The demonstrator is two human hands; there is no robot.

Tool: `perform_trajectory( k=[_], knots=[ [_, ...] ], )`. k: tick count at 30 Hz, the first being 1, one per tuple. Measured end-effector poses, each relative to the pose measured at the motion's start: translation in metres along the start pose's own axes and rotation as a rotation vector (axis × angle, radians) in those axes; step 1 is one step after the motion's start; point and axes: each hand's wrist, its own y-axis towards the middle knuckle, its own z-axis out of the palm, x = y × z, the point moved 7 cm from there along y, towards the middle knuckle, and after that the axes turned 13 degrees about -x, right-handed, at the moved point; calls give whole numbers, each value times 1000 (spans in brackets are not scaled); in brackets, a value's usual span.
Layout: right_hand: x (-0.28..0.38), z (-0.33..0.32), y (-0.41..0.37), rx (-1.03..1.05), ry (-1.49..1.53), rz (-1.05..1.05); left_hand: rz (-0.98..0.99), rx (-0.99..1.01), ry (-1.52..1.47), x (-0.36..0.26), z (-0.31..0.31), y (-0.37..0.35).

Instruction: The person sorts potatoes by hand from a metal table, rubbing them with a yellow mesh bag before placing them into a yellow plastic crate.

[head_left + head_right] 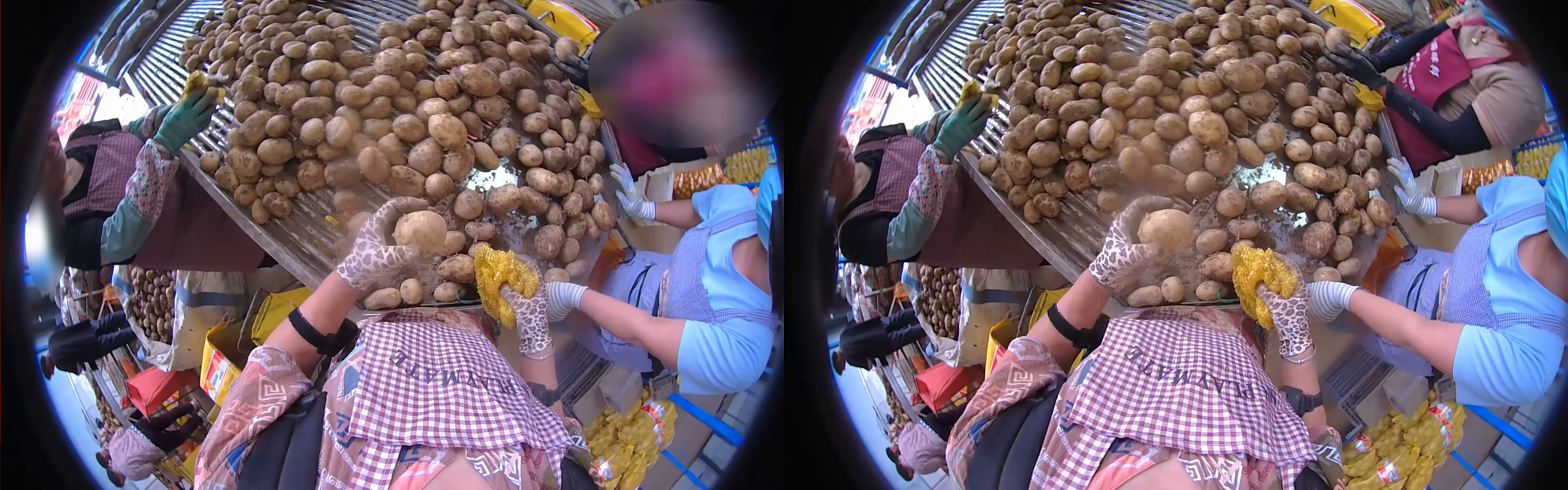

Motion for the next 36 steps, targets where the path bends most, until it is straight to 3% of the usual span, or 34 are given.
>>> perform_trajectory(
  k=[1,4,5,6,7,9,10,12,13,15,17,18,20,21,22,25,27,28,29,31,33,35,36],
  knots=[
    [8,7,2,27,-10,-8,14,-25,-10,-3,-3,-5],
    [41,38,4,151,-82,-64,353,-99,516,-23,-3,-21],
    [54,59,1,299,-135,-79,358,-109,501,-26,0,-25],
    [62,77,-4,441,-188,-91,408,-81,691,-28,10,-28],
    [65,86,-5,437,-205,-97,458,-48,881,-27,20,-29],
    [66,104,-10,504,-327,-167,501,-42,890,-19,31,-33],
    [66,105,-10,493,-337,-171,437,-103,771,-8,28,-30],
    [57,108,-13,562,47,87,337,-149,631,2,28,-29],
    [55,99,-9,508,-119,-56,347,-105,622,10,27,-23],
    [47,83,-13,488,-143,8,-23,-8,541,59,14,0],
    [36,64,-18,425,118,96,-127,-46,639,73,14,12],
    [33,52,-18,379,130,106,-128,-44,542,103,7,25],
    [27,34,-21,316,150,112,-100,22,623,120,27,46],
    [22,23,-22,246,174,96,-74,54,697,122,38,56],
    [19,13,-22,180,201,78,-167,80,819,114,57,61],
    [17,-5,-30,90,183,91,-189,95,706,117,97,85],
    [16,-11,-35,77,169,53,-45,206,754,106,116,96],
    [12,-15,-37,48,235,77,91,256,635,90,131,99],
    [7,-18,-39,16,297,103,143,238,847,81,130,102],
    [-1,-19,-41,8,326,121,523,237,1244,53,130,124],
    [-4,-20,-38,-13,340,135,626,85,1798,21,114,149],
    [-6,-19,-34,-31,307,139,811,-169,1854,-2,84,172],
    [-6,-17,-31,-19,251,132,810,-169,1858,-2,63,181]
  ],
)
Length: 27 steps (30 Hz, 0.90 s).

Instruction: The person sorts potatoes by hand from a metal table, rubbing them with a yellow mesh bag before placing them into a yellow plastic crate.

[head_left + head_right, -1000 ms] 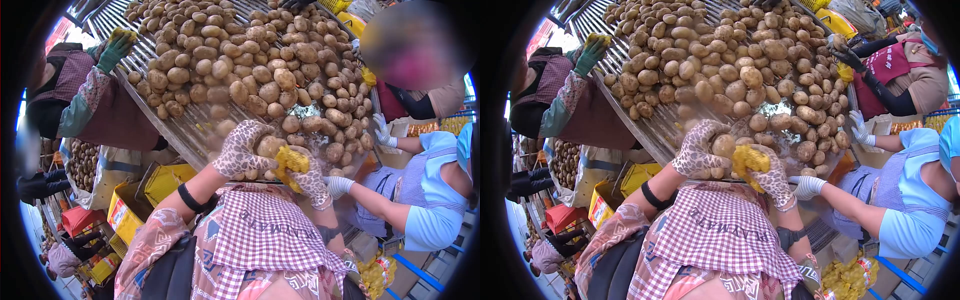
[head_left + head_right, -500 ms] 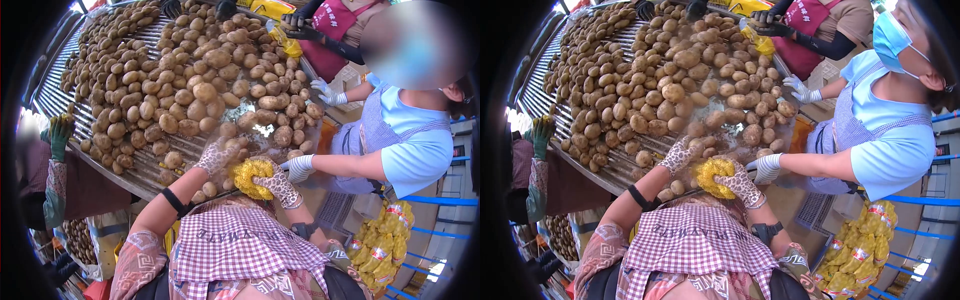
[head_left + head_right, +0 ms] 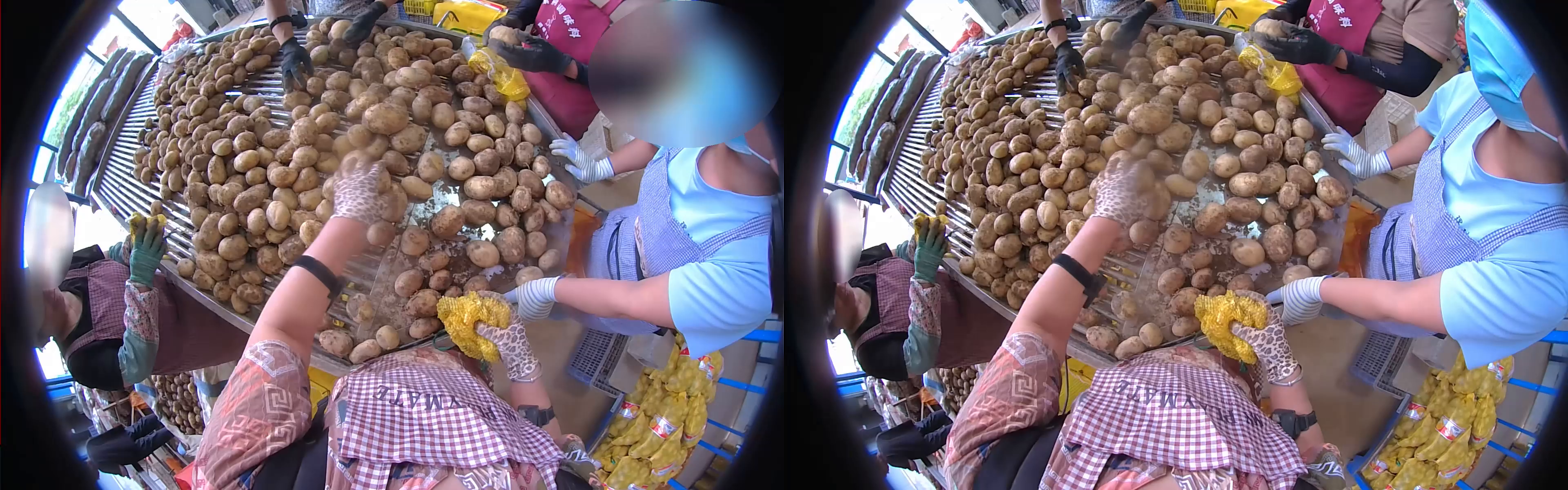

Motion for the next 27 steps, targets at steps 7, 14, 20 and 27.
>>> perform_trajectory(
  k=[7,14,20,27],
  knots=[
    [22,32,19,111,-1,-45,-466,235,-816,48,15,-25],
    [20,48,28,87,43,88,-1239,179,-2669,19,-16,-78],
    [11,57,33,111,-6,76,-1125,310,-2926,2,-33,-87],
    [90,58,45,-98,-127,-321,-1414,371,-2628,-22,-24,-109]
  ],
)
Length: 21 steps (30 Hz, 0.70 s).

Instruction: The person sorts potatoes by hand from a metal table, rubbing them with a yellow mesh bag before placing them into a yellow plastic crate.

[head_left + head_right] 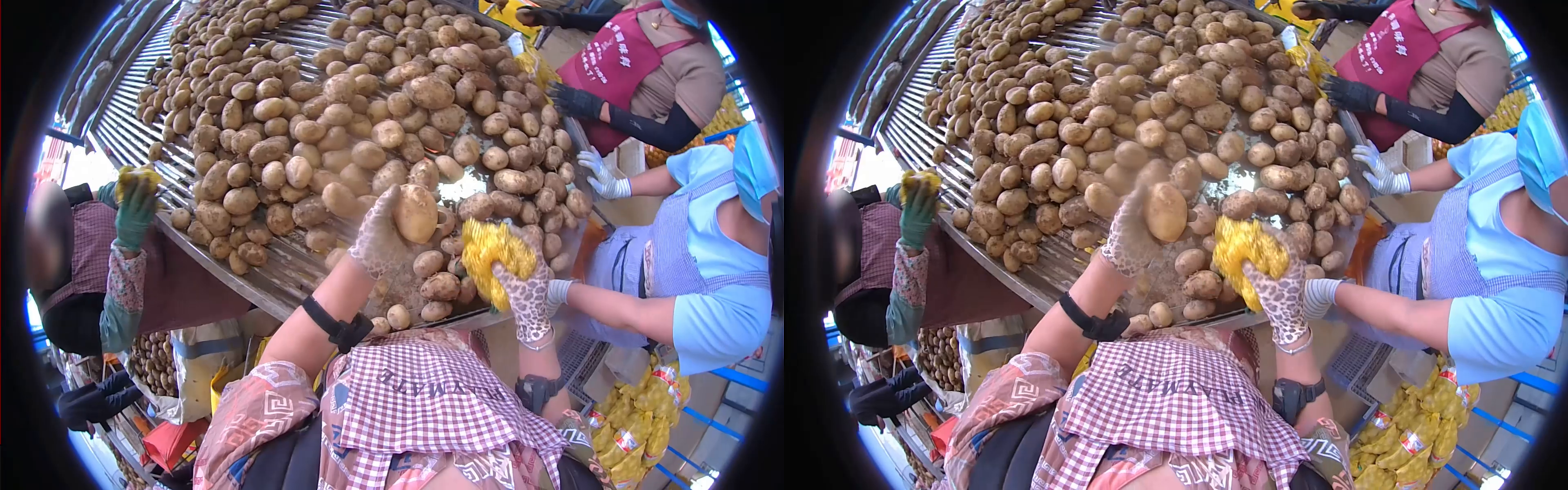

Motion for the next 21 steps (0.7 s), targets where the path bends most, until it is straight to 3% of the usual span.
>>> perform_trajectory(
  k=[2,4,5,6,8,10,12,14,16,18,20,21],
  knots=[
    [51,13,8,-1,-425,-511,43,-54,152,9,-8,3],
    [100,50,-9,101,-504,-767,202,65,439,16,-1,4],
    [95,64,-19,224,-603,-861,139,30,363,23,-13,3],
    [88,69,-18,357,-676,-868,134,31,365,23,-10,-4],
    [22,29,38,147,-338,-366,29,59,381,22,4,-26],
    [-30,-22,77,-110,-193,16,-2,100,317,18,3,-36],
    [4,-7,63,-87,-184,-10,-43,-2,246,19,-20,-29],
    [71,44,13,99,-476,-732,-7,-55,251,23,-28,-24],
    [82,83,-28,387,-647,-906,105,-64,280,22,-28,-20],
    [52,78,-14,399,-651,-908,140,-55,372,20,-29,-23],
    [-8,27,50,42,-593,-295,170,-60,412,14,-46,-27],
    [-14,22,60,140,-546,-265,186,-57,469,11,-50,-27]
  ],
)
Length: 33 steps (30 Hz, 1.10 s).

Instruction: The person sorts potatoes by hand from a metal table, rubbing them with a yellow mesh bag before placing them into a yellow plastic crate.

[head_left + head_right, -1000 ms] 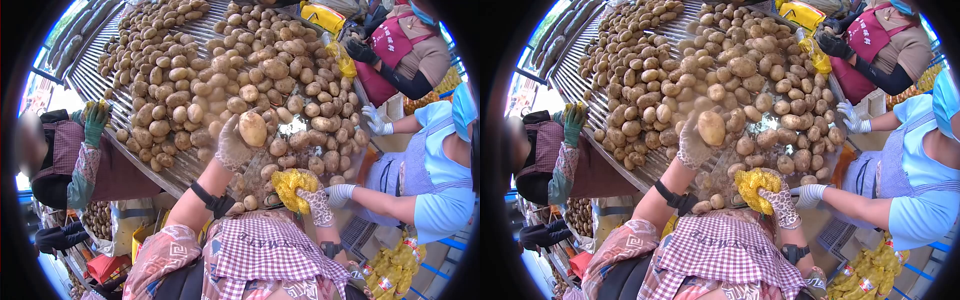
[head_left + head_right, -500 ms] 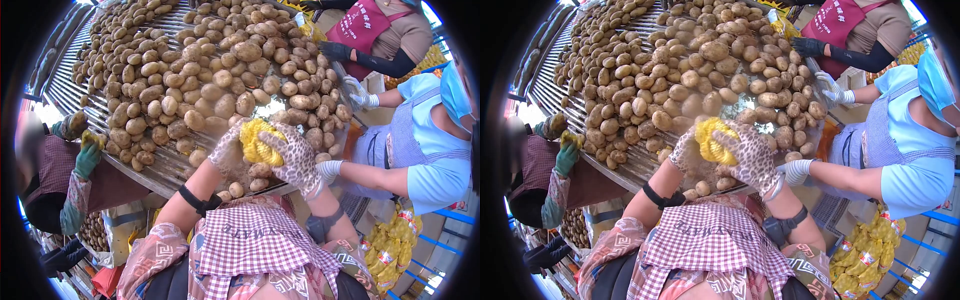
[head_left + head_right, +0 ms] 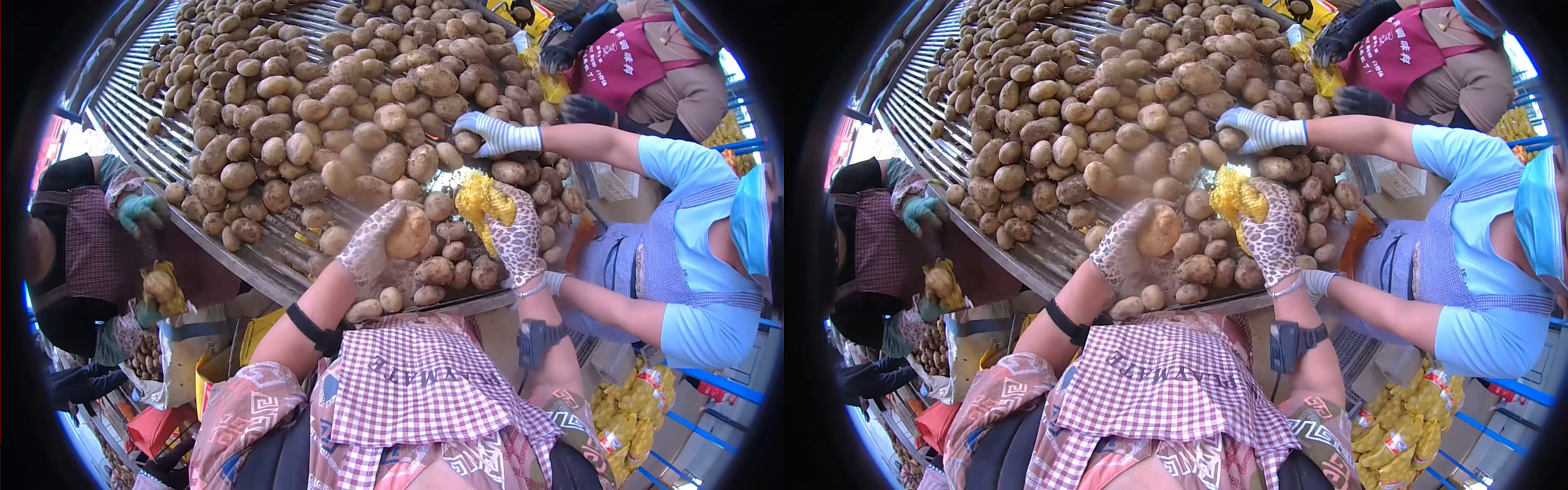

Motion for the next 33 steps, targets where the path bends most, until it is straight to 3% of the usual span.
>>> perform_trajectory(
  k=[1,3,4,5,7,9,10,11,14,16,17,19,20,23,24,25,26,31,33],
  knots=[
    [27,0,0,10,2,-7,8,-8,-6,-1,1,1],
    [116,-7,-30,-78,-14,-456,-26,-100,-19,4,1,0],
    [138,4,-44,25,-28,-596,-141,-190,-14,6,1,-1],
    [139,18,-59,148,-121,-697,23,-14,-9,10,-7,13],
    [107,19,-42,43,58,-500,67,-160,-8,4,-6,0],
    [23,17,-8,-23,284,282,-27,-196,-100,0,-12,-9],
    [20,12,-4,-67,481,310,-136,-216,-172,3,-16,-11],
    [23,7,-3,-100,388,178,-129,-221,-178,4,-19,-9],
    [29,27,-24,-15,508,262,-243,-181,-324,16,-17,-5],
    [87,34,-40,116,447,-184,-238,-113,-415,13,-5,-9],
    [90,38,-43,121,446,-185,-237,-116,-419,13,-3,-14],
    [97,44,-48,131,467,-217,38,44,-102,-8,15,-29],
    [79,55,-48,174,636,-4,8,102,-80,-10,22,-34],
    [67,58,-38,189,646,16,-37,200,-41,-18,34,-48],
    [43,69,-29,190,510,332,-42,199,-41,-16,31,-50],
    [31,56,-22,38,488,435,-120,179,-142,-10,25,-52],
    [32,54,-20,40,489,428,-189,160,-244,-6,20,-52],
    [130,24,-41,-11,296,-457,-243,-16,-342,-6,5,-47],
    [153,39,-70,225,-38,-742,-267,-3,-394,8,-7,-33]
  ],
)
